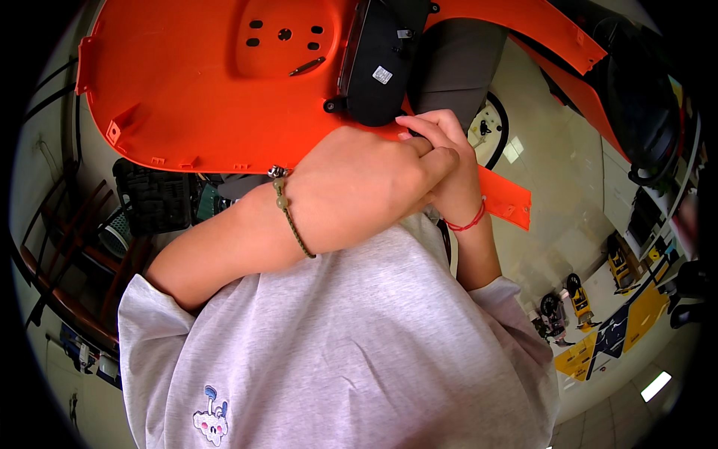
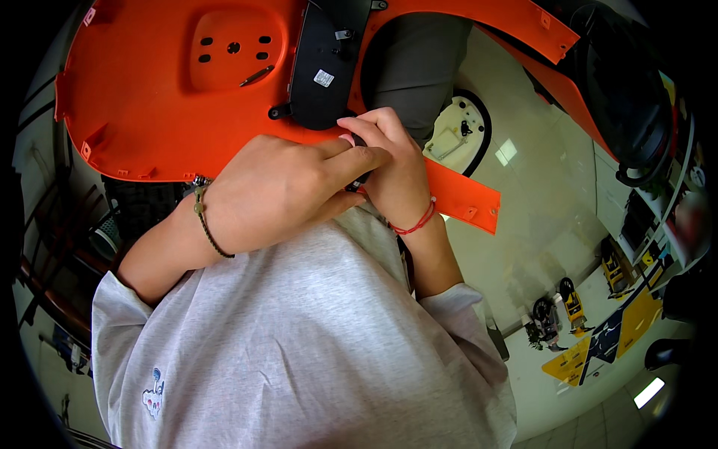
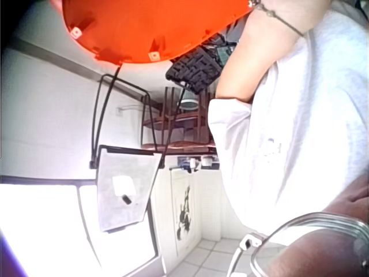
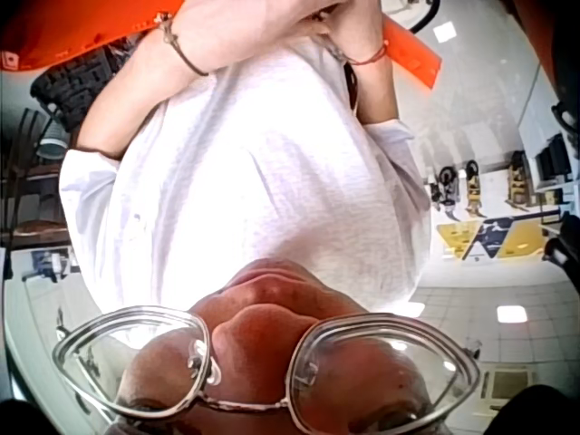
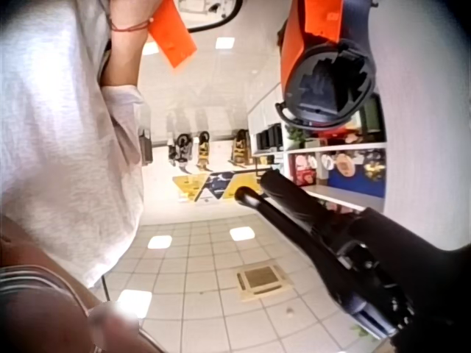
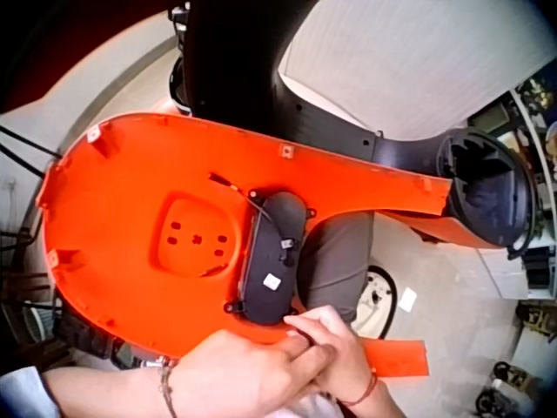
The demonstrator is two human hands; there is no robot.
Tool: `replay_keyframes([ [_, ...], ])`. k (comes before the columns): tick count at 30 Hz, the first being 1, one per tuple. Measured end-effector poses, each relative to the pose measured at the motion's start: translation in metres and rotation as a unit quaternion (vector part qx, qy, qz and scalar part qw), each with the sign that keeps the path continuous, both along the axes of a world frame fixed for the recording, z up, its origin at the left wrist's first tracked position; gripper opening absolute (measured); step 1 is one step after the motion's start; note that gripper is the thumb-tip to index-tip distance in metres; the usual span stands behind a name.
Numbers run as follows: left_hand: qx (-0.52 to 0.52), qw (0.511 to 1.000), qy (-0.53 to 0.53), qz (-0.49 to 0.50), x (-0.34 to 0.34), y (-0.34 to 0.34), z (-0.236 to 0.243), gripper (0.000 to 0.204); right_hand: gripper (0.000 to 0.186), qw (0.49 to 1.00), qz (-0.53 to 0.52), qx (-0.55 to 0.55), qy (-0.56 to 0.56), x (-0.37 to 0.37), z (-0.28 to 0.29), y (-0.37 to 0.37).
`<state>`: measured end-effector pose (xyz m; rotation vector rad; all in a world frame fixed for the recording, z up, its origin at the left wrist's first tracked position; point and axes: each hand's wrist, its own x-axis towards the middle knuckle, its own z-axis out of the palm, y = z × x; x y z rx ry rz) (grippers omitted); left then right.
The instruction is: The person removes screws from a plastic motorcycle housing using a screwdriver, detaches a headlight assembly, and removes additional screws from the headlight unit while sitting on the floor.
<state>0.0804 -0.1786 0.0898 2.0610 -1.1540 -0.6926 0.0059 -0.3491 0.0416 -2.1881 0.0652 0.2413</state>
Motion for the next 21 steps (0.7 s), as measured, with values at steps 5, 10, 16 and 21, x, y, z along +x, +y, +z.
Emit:
replay_keyframes([
  [5, -0.033, 0.971, -0.229, 0.059, -0.007, -0.011, -0.012, 0.026, 0.034, 0.997, 0.004, 0.068, 0.021, 0.005, 0.006, -0.002],
  [10, 0.027, 0.976, -0.2, 0.079, -0.012, -0.026, -0.01, 0.021, 0.034, 1.0, 0.007, 0.017, -0.005, -0.003, -0.003, 0.003],
  [16, -0.061, 0.932, 0.299, 0.194, -0.002, -0.03, -0.01, 0.015, 0.035, 0.999, -0.006, -0.003, -0.04, -0.007, -0.008, -0.008],
  [21, -0.124, 0.893, 0.399, 0.165, -0.004, -0.011, -0.012, 0.016, 0.046, 0.999, -0.029, 0.043, 0.017, 0.001, 0.007, -0.006],
])
